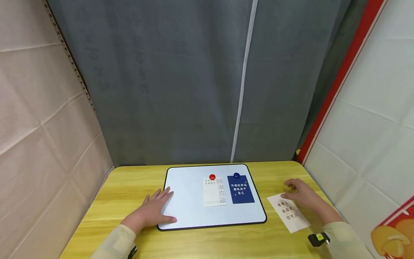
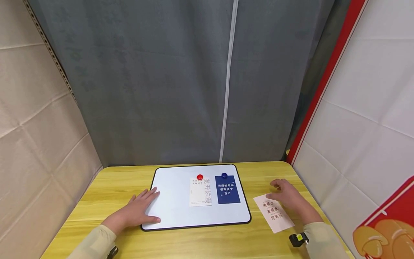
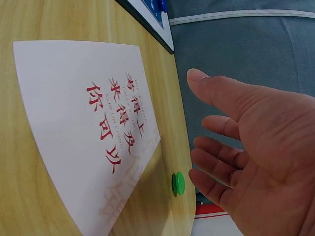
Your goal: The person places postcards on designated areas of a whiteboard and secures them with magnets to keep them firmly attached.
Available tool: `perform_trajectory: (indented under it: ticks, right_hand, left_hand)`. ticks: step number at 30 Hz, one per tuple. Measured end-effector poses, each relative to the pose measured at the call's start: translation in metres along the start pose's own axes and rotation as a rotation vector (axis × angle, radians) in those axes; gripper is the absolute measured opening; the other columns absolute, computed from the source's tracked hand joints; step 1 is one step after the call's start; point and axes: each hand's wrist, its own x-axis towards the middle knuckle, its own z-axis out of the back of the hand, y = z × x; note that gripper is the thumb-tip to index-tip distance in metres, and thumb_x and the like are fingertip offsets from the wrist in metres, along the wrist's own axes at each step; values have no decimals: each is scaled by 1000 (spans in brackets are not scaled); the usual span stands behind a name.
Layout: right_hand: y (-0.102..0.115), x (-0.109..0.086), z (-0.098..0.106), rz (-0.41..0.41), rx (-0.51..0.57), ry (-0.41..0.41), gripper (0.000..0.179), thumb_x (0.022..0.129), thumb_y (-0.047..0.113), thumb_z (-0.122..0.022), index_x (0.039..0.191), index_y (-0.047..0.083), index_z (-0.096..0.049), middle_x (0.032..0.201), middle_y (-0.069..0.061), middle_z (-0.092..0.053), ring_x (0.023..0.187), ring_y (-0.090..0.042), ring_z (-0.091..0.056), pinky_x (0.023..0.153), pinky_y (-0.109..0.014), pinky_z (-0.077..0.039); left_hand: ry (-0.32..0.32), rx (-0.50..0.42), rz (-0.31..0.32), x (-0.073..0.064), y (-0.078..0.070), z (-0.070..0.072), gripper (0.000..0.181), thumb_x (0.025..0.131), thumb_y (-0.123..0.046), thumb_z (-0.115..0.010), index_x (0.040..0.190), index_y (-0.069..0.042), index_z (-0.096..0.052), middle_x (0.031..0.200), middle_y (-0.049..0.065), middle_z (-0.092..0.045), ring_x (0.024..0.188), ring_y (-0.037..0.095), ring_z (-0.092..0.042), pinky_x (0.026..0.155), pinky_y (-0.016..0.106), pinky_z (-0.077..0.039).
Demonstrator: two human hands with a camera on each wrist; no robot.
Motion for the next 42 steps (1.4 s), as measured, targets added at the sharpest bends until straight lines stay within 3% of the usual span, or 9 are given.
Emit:
perform_trajectory:
  ticks: [13, 24, 35, 42]
  right_hand:
    - [-8, -2, -14, -51, -28, 80, 80, 88, 34, -97, 143, -13, -61, 137, -29, -63, 123, -43, -60, 110, -67, -49]
    - [-13, -3, -22, -25, -94, 58, 77, 83, 37, -100, 135, -8, -66, 134, -29, -58, 123, -47, -53, 108, -65, -48]
    - [-15, -4, -21, 16, -128, 52, 70, 83, 40, -100, 128, -3, -67, 123, -18, -60, 115, -40, -54, 101, -60, -51]
    - [-16, -1, -21, 1, -128, 59, 65, 81, 41, -100, 121, 3, -66, 113, -10, -57, 108, -34, -51, 94, -52, -50]
  left_hand:
    - [6, -4, 15, 0, -1, 1, 115, 84, -75, -84, 171, -11, -42, 182, 14, -27, 164, 53, -23, 122, 86, -14]
    - [6, -5, 13, 0, 0, 1, 115, 85, -75, -83, 171, -11, -42, 182, 13, -27, 164, 53, -22, 121, 86, -14]
    - [7, 3, 14, 1, 1, -1, 116, 84, -76, -83, 171, -12, -42, 182, 13, -27, 164, 53, -23, 122, 86, -14]
    - [9, -1, 16, 1, 2, -1, 116, 84, -76, -83, 172, -13, -41, 183, 12, -26, 164, 53, -22, 121, 86, -13]
